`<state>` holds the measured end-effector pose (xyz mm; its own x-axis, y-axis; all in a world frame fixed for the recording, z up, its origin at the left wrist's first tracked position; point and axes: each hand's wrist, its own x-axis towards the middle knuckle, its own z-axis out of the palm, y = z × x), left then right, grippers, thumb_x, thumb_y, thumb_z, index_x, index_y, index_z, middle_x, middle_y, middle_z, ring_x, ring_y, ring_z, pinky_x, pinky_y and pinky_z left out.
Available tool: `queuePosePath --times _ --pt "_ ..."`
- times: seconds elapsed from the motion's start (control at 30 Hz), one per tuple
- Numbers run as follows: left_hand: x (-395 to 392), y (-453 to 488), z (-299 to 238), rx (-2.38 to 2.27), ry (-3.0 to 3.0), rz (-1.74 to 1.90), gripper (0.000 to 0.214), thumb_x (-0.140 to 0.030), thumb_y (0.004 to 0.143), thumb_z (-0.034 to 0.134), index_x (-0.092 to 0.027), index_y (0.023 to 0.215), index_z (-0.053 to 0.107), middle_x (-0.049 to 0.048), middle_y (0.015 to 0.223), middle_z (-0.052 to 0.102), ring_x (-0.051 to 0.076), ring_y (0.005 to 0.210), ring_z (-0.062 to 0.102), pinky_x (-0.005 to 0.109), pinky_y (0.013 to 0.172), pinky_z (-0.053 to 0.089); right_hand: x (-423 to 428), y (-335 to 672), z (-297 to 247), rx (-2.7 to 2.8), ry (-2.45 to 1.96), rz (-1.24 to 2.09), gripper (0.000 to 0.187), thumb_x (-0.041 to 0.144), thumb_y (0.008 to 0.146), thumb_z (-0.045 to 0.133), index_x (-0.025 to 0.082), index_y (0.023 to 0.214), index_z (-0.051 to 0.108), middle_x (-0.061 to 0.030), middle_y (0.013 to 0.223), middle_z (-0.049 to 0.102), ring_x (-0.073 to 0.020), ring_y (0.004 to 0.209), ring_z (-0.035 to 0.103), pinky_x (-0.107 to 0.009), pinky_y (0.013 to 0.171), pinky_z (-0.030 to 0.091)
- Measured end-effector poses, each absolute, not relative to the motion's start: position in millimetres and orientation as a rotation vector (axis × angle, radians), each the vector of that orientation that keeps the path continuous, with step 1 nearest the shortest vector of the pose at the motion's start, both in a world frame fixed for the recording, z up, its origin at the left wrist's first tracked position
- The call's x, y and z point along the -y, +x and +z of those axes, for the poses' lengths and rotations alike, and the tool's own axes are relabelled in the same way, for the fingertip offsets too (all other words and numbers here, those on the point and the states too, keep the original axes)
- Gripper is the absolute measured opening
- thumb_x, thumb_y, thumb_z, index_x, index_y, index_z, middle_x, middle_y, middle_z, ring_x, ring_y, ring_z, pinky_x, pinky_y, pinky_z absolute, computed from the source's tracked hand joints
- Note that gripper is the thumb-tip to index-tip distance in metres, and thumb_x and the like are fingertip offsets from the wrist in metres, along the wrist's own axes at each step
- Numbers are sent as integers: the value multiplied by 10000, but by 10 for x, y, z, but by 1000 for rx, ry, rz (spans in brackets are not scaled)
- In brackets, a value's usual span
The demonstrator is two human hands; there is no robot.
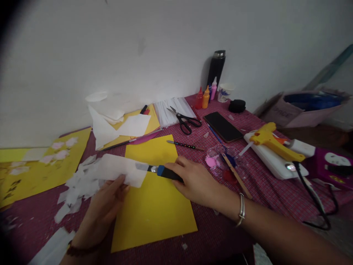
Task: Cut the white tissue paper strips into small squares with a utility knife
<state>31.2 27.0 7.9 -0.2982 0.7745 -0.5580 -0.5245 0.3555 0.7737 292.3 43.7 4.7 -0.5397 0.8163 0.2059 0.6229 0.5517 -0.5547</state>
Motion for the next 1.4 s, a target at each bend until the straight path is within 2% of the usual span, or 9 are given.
queuePosePath --times 0.1,0.27,0.4,0.47,0.57,0.77,1.03,1.2,1.4 --pt "-259 342 91 -1355 252 1261 172 15 684 704 -143 713 642 -18 625 663 81 504 607 119 477 506 -424 2908 49 2360 -1153 607 480 136 860 543 272 1320 518 -56 1054 578 -182 913 603 -310 782 511" --pt "-244 404 47 -1253 214 1315 222 56 673 672 -164 702 652 -14 687 698 103 620 658 162 639 570 -409 2889 58 2387 -1146 612 445 160 885 533 259 1319 526 -64 1035 576 -188 920 600 -315 793 513" --pt "-223 455 23 -1167 205 1347 216 45 632 721 -143 690 630 -5 710 699 117 675 675 225 727 595 -399 2870 49 2397 -1139 619 440 166 893 524 261 1323 525 -68 1027 570 -182 899 600 -314 784 517" --pt "-215 469 18 -1149 255 1330 206 -9 649 755 -146 755 644 12 798 719 135 724 685 247 722 603 -397 2867 45 2399 -1142 610 441 164 890 525 254 1322 527 -72 1028 571 -185 896 599 -319 782 517" --pt "-221 444 10 -1186 325 1304 198 -66 690 764 -159 831 661 22 870 728 135 731 684 223 665 602 -402 2882 46 2409 -1136 603 442 160 884 534 248 1318 532 -73 1027 576 -189 898 600 -322 781 514" --pt "-268 289 20 -1288 304 1353 178 0 717 707 -152 781 640 -9 730 700 115 610 672 183 549 588 -416 2935 54 2378 -1131 595 475 153 868 548 269 1328 522 -66 1061 581 -188 915 600 -314 778 507" --pt "-246 487 101 -1295 281 1318 103 -45 835 599 -127 822 660 37 803 722 113 621 674 224 585 609 -384 2881 66 2389 -1099 622 437 153 880 534 248 1306 541 -73 1035 590 -180 892 604 -312 775 519" --pt "-203 605 12 -1249 319 1307 86 -99 799 667 -138 876 662 47 885 725 138 705 685 271 665 615 -378 2851 44 2377 -1142 634 438 155 873 544 233 1304 540 -82 1064 584 -196 938 607 -340 825 522" --pt "-189 638 -43 -1271 364 1305 105 -98 796 670 -159 881 667 26 875 724 129 678 675 256 638 609 -395 2862 46 2351 -1198 652 462 155 863 556 248 1315 536 -76 1092 579 -196 940 622 -348 840 521"
